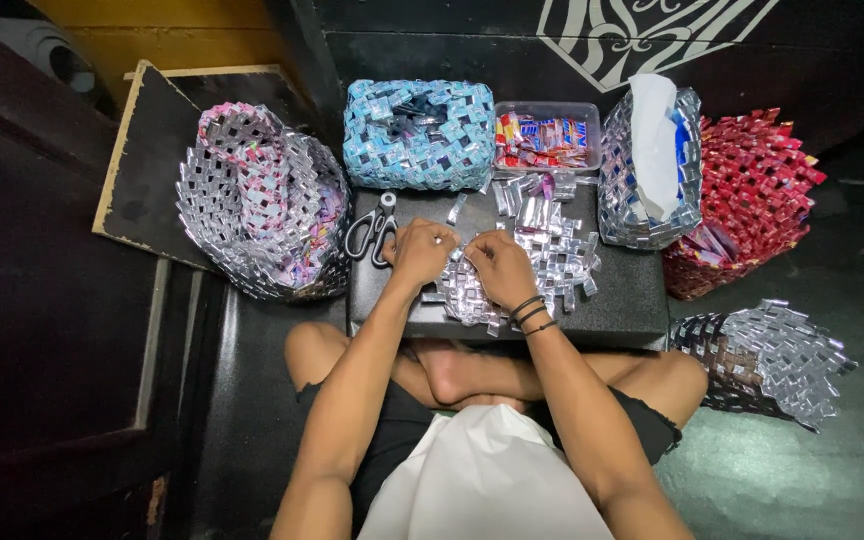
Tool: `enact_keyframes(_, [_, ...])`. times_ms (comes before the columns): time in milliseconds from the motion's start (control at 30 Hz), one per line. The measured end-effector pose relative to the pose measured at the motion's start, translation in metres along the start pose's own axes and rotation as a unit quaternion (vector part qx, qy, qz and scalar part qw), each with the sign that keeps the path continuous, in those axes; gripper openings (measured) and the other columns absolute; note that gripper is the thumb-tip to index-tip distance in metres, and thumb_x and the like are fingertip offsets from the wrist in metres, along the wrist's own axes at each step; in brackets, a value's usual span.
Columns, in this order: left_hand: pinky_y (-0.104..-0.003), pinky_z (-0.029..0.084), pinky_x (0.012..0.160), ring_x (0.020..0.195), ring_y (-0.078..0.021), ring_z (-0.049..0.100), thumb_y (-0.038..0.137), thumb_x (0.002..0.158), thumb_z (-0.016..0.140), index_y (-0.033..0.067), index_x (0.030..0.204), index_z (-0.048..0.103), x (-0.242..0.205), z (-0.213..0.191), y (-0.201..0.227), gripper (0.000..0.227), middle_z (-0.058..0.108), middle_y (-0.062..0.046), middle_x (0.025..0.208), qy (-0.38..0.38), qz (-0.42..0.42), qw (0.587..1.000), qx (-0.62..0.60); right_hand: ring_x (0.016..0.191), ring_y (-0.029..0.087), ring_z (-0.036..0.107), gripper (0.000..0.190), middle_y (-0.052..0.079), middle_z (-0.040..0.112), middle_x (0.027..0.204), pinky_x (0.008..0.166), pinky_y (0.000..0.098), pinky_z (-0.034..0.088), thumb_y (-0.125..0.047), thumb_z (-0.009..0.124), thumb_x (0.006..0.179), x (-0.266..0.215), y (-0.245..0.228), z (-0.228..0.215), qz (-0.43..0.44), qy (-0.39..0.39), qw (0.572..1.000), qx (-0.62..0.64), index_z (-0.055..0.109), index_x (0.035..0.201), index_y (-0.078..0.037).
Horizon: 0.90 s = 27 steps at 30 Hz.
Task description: Weaving a basket or bag by interlocking folded recycled metallic wrappers.
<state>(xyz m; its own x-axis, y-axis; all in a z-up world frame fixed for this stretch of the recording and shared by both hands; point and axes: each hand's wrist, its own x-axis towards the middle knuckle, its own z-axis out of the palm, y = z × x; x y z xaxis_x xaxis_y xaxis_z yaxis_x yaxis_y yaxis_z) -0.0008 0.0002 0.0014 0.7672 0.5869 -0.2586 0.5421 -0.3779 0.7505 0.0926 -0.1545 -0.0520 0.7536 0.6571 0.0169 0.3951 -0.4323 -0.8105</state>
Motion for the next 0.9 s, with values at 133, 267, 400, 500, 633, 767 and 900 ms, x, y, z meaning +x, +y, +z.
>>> enact_keyframes(133, [-0.047,0.05,0.097,0.115,-0.0341,0.061,0.033,0.087,0.067,0.0227,0.094,0.081,-0.009,-0.009,0.01,0.019,0.069,-0.005,0.108,-0.005,0.019,1.0,-0.004,0.099,0.038,0.07,0.017,0.01,0.073,0.105,0.088,0.0463,0.053,-0.024,0.07,0.095,-0.001,-0.004,-0.002,0.022,-0.012,0.999,-0.02,0.078,0.094,-0.009])
enact_keyframes(267, [-0.046,0.052,0.095,0.111,-0.0368,0.065,0.03,0.089,0.068,0.0209,0.095,0.081,-0.022,-0.017,0.026,0.016,0.072,-0.009,0.101,0.001,0.046,0.999,-0.012,0.1,0.038,0.07,0.018,0.01,0.073,0.104,0.09,0.0469,0.053,-0.025,0.068,0.095,0.002,0.001,0.002,0.028,-0.027,0.998,-0.055,0.078,0.094,-0.009])
enact_keyframes(400, [-0.047,0.053,0.093,0.11,-0.0372,0.067,0.027,0.089,0.069,0.019,0.096,0.08,-0.028,-0.019,0.032,0.015,0.074,-0.01,0.1,-0.007,0.067,0.998,0.002,0.1,0.037,0.07,0.019,0.009,0.073,0.102,0.091,0.0462,0.053,-0.026,0.067,0.096,0.002,0.0,-0.001,0.027,-0.041,0.996,-0.069,0.078,0.095,-0.011])
enact_keyframes(500, [-0.049,0.046,0.1,0.115,-0.031,0.064,0.029,0.092,0.067,0.0261,0.097,0.078,-0.024,-0.016,0.026,0.012,0.074,-0.001,0.098,-0.021,0.063,0.997,0.045,0.106,0.034,0.069,0.016,0.009,0.073,0.106,0.095,0.0436,0.051,-0.022,0.069,0.093,0.0,-0.006,-0.001,0.032,-0.037,0.996,-0.078,0.078,0.102,-0.012])
enact_keyframes(633, [-0.056,0.043,0.103,0.113,-0.0377,0.065,0.022,0.093,0.067,0.0204,0.099,0.076,-0.027,-0.008,0.024,0.011,0.076,-0.009,0.096,-0.014,0.097,0.993,0.068,0.11,0.033,0.069,0.025,0.009,0.071,0.11,0.099,0.0426,0.051,-0.018,0.075,0.089,-0.003,-0.016,-0.006,0.043,-0.027,0.997,-0.066,0.075,0.114,-0.012])
enact_keyframes(767, [-0.069,0.009,0.113,0.123,-0.0285,0.061,0.024,0.092,0.069,0.0231,0.115,0.064,-0.004,0.02,-0.009,0.023,0.077,-0.006,0.099,-0.021,0.091,0.987,0.131,0.113,0.035,0.068,0.03,0.012,0.071,0.109,0.099,0.0444,0.052,-0.013,0.072,0.088,-0.004,-0.025,-0.011,0.045,-0.016,0.998,-0.034,0.072,0.118,-0.011])
enact_keyframes(900, [-0.068,0.002,0.114,0.119,-0.0268,0.065,0.026,0.09,0.074,0.0204,0.114,0.06,0.007,0.031,-0.025,0.028,0.079,-0.007,0.099,0.001,0.113,0.983,0.148,0.106,0.034,0.069,0.024,0.01,0.071,0.103,0.094,0.0436,0.054,-0.021,0.072,0.092,-0.006,-0.016,-0.007,0.008,0.0,1.0,-0.022,0.077,0.115,-0.02])
